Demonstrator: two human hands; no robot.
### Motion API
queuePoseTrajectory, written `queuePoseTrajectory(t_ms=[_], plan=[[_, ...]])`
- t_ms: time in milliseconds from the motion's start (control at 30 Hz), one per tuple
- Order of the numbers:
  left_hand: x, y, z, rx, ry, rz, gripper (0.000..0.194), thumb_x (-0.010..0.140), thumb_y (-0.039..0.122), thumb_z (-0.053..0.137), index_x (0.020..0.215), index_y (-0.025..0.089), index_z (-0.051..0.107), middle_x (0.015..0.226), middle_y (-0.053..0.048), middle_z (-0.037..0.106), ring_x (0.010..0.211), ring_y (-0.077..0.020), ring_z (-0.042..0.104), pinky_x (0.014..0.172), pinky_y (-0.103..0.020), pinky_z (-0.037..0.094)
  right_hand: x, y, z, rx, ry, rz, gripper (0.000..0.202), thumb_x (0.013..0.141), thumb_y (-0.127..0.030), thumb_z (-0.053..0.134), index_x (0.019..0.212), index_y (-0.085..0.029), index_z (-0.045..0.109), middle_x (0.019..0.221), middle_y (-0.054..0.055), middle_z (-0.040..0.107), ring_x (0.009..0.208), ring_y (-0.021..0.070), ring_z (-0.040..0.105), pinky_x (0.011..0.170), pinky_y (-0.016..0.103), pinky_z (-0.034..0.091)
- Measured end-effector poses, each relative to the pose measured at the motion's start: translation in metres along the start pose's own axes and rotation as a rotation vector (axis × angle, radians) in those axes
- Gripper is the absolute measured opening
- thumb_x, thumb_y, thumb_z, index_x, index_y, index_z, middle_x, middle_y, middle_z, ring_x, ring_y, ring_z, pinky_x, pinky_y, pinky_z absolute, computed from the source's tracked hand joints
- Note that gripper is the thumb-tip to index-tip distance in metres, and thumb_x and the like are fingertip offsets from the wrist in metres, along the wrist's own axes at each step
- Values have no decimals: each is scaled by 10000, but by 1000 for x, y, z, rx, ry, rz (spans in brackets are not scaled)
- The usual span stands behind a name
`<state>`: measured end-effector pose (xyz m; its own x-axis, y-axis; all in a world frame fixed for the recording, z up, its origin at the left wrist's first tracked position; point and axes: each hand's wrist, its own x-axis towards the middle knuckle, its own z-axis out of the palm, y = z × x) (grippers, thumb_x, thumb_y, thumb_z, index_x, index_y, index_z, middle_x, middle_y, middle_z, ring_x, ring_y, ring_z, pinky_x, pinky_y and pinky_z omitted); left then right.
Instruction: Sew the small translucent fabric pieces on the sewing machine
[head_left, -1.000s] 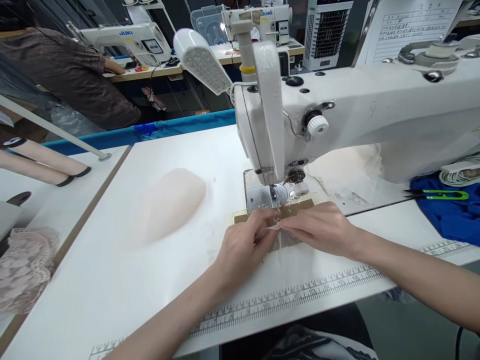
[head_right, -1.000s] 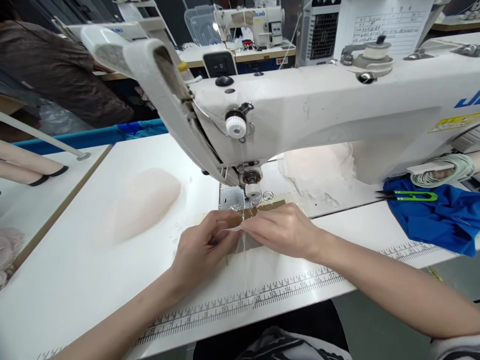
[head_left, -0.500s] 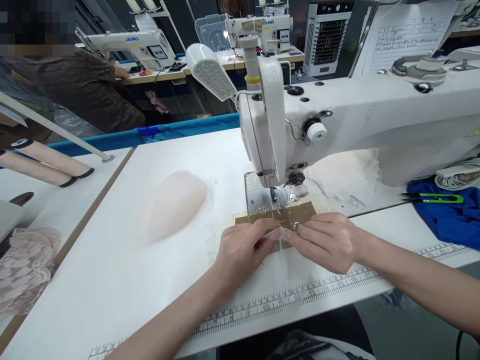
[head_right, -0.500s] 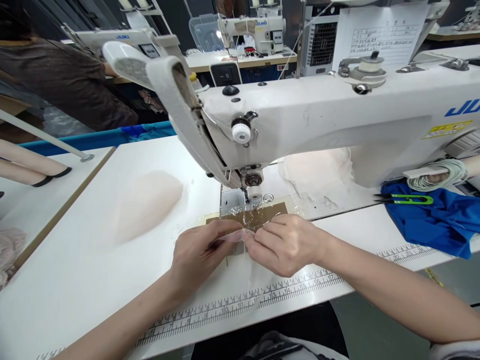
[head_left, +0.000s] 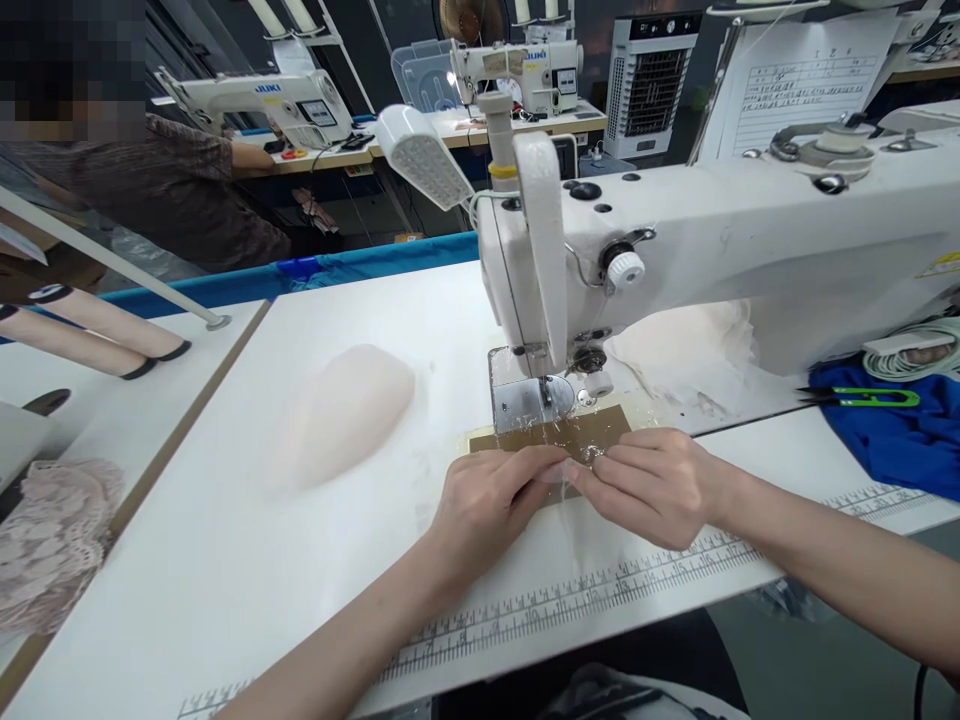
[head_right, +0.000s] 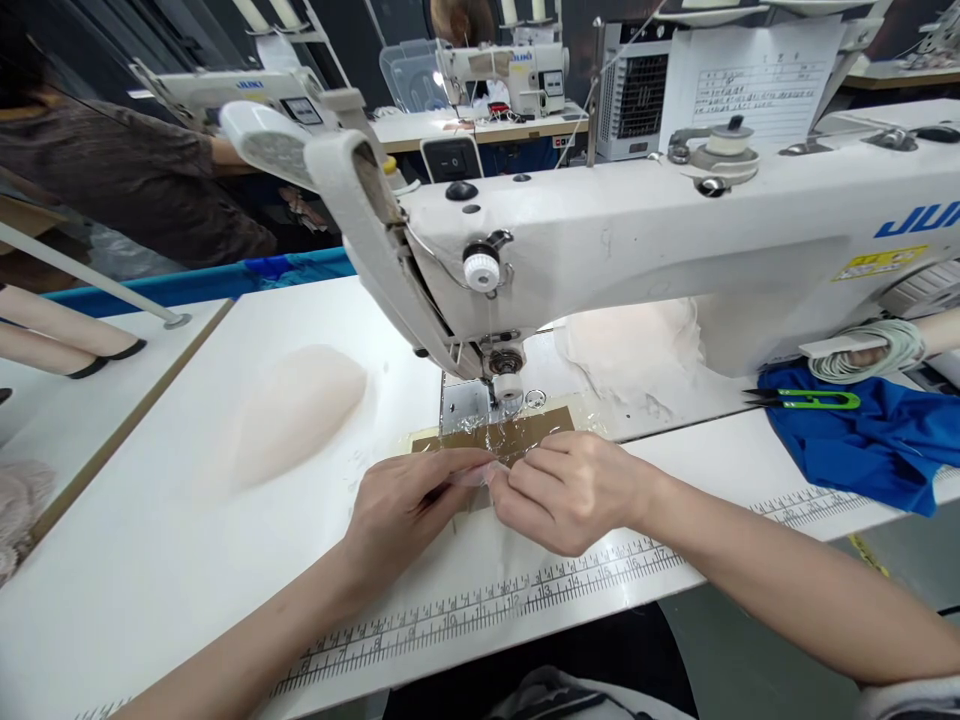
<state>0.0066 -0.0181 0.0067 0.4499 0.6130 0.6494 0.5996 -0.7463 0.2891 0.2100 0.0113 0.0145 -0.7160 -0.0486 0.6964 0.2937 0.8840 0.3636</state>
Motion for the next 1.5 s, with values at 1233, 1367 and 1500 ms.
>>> queuePoseTrajectory(t_ms=[1233, 1367, 1500], plan=[[1, 3, -5, 38, 26, 37, 52, 887, 163, 560, 884, 177, 611, 634, 54, 696, 498, -65, 605, 476, -188, 446, -2, 1, 5, 118, 55, 194, 74, 809, -132, 679, 847, -116, 617, 538, -65, 576, 472, 48, 495, 406, 200, 410], [1, 3, -5, 37, 26, 38, 50, 880, 159, 569, 876, 177, 616, 636, 53, 699, 494, -70, 607, 472, -191, 435, -2, -1, 6, 110, 61, 194, 69, 805, -113, 674, 844, -115, 618, 530, -69, 565, 467, 48, 487, 395, 201, 394], [1, 3, -4, 10, 17, 3, 42, 864, 165, 587, 872, 175, 627, 637, 52, 700, 489, -72, 606, 477, -191, 445, -3, -1, 7, 95, 60, 178, 88, 801, -65, 650, 874, -107, 627, 510, -78, 541, 457, 48, 461, 387, 202, 373]])
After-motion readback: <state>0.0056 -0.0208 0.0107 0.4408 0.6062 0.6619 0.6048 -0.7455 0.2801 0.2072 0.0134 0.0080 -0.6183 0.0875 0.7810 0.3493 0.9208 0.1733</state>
